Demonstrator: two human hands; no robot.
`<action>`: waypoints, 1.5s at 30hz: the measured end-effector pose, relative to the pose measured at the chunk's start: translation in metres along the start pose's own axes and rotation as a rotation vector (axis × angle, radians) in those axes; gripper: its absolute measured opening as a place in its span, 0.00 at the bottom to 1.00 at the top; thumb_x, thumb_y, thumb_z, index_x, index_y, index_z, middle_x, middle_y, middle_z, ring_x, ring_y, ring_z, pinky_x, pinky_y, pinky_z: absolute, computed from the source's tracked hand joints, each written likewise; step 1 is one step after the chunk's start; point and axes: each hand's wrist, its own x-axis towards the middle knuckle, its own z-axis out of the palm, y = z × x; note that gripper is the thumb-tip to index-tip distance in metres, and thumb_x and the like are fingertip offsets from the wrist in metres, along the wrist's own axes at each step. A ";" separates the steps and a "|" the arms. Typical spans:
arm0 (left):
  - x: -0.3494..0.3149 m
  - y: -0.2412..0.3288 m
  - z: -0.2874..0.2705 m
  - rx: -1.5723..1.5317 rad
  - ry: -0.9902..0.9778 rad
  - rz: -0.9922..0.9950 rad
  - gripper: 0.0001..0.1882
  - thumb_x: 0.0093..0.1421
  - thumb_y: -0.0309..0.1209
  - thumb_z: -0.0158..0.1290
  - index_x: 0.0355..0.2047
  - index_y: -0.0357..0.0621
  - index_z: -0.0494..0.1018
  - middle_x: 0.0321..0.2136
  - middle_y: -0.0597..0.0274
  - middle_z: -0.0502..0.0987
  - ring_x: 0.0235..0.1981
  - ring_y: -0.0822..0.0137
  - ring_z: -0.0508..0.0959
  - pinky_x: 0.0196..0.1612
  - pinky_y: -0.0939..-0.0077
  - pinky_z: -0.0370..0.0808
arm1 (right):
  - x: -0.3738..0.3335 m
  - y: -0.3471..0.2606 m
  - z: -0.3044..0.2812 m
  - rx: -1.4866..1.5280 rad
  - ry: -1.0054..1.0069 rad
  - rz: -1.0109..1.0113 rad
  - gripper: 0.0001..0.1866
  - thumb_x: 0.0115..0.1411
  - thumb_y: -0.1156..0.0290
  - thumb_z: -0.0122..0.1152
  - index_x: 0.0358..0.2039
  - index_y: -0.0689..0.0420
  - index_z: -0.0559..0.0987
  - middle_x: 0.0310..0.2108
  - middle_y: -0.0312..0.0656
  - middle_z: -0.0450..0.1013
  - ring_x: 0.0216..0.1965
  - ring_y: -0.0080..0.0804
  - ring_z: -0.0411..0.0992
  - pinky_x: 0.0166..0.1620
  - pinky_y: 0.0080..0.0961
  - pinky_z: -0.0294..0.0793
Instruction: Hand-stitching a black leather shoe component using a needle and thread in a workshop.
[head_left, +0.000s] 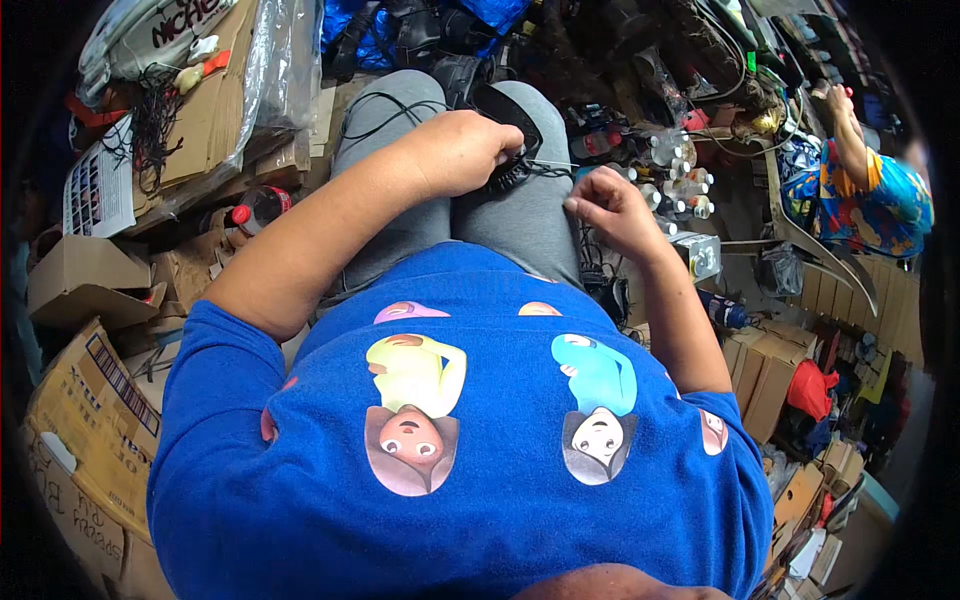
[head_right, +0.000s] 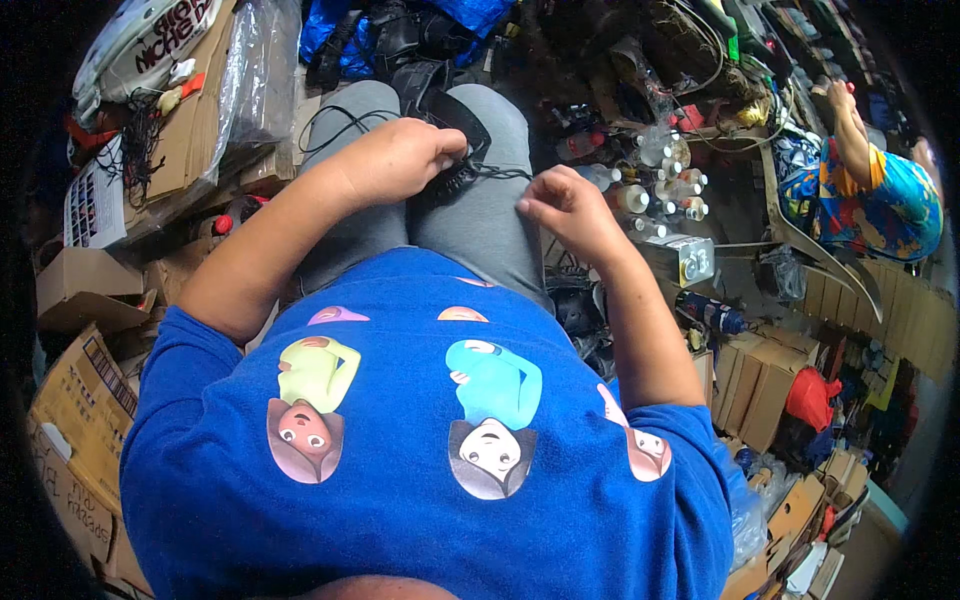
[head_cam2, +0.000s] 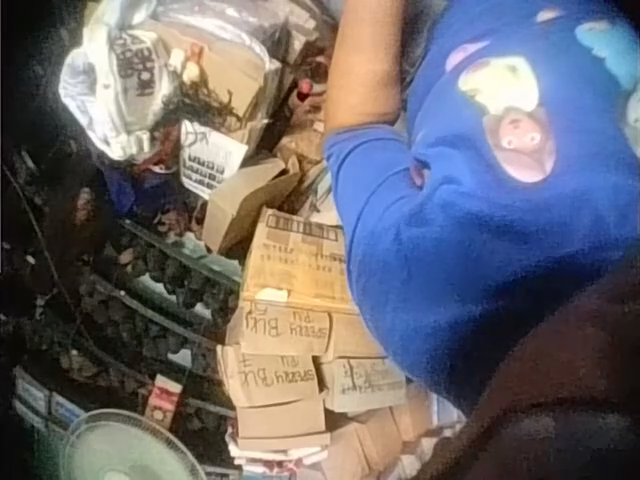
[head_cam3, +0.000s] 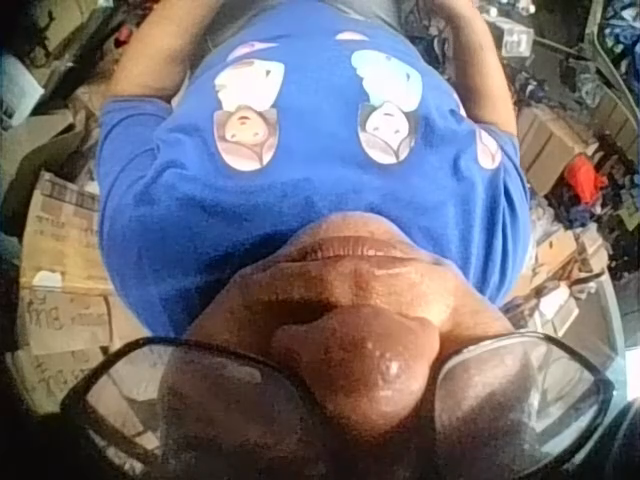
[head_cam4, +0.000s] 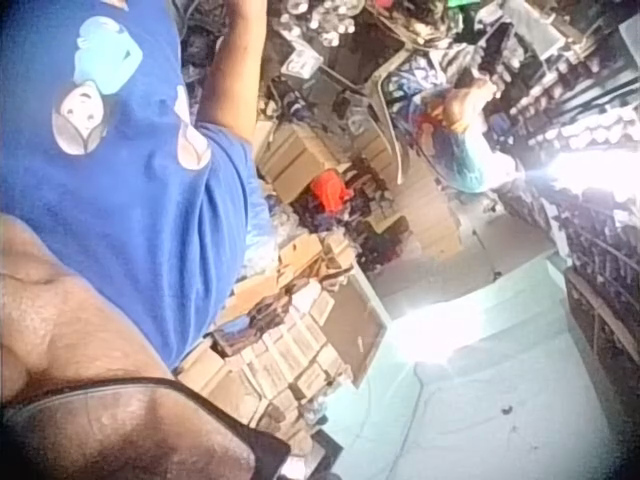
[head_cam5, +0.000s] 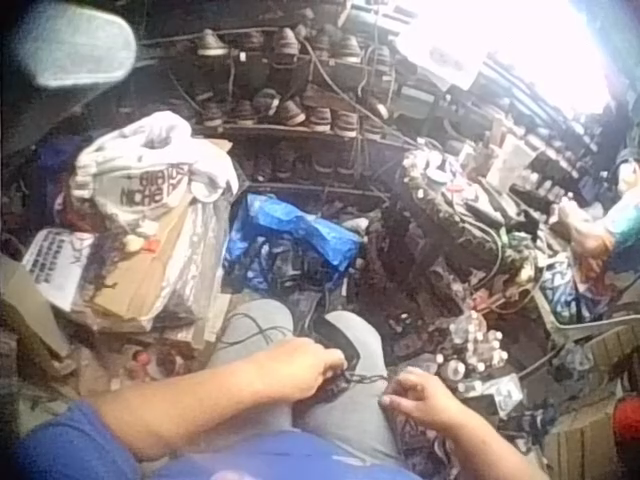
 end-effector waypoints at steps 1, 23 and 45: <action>0.000 -0.001 0.000 -0.001 0.000 0.000 0.07 0.56 0.28 0.49 0.34 0.41 0.72 0.27 0.48 0.76 0.33 0.47 0.76 0.35 0.57 0.71 | -0.002 0.001 -0.003 0.017 -0.049 0.023 0.07 0.52 0.73 0.66 0.29 0.60 0.76 0.31 0.34 0.66 0.35 0.20 0.67 0.39 0.19 0.68; 0.001 0.004 -0.006 0.015 -0.014 0.057 0.05 0.52 0.26 0.49 0.30 0.41 0.72 0.26 0.48 0.76 0.31 0.48 0.76 0.32 0.57 0.70 | 0.018 -0.016 -0.031 -0.055 0.229 -0.165 0.08 0.54 0.68 0.62 0.28 0.60 0.76 0.30 0.36 0.68 0.34 0.23 0.69 0.35 0.21 0.67; -0.042 -0.010 -0.026 0.386 0.106 0.174 0.08 0.51 0.25 0.48 0.32 0.49 0.71 0.25 0.59 0.73 0.33 0.57 0.74 0.40 0.63 0.67 | 0.043 -0.034 0.008 -0.874 0.057 -0.615 0.02 0.51 0.73 0.52 0.27 0.54 0.70 0.23 0.40 0.71 0.34 0.39 0.71 0.46 0.36 0.64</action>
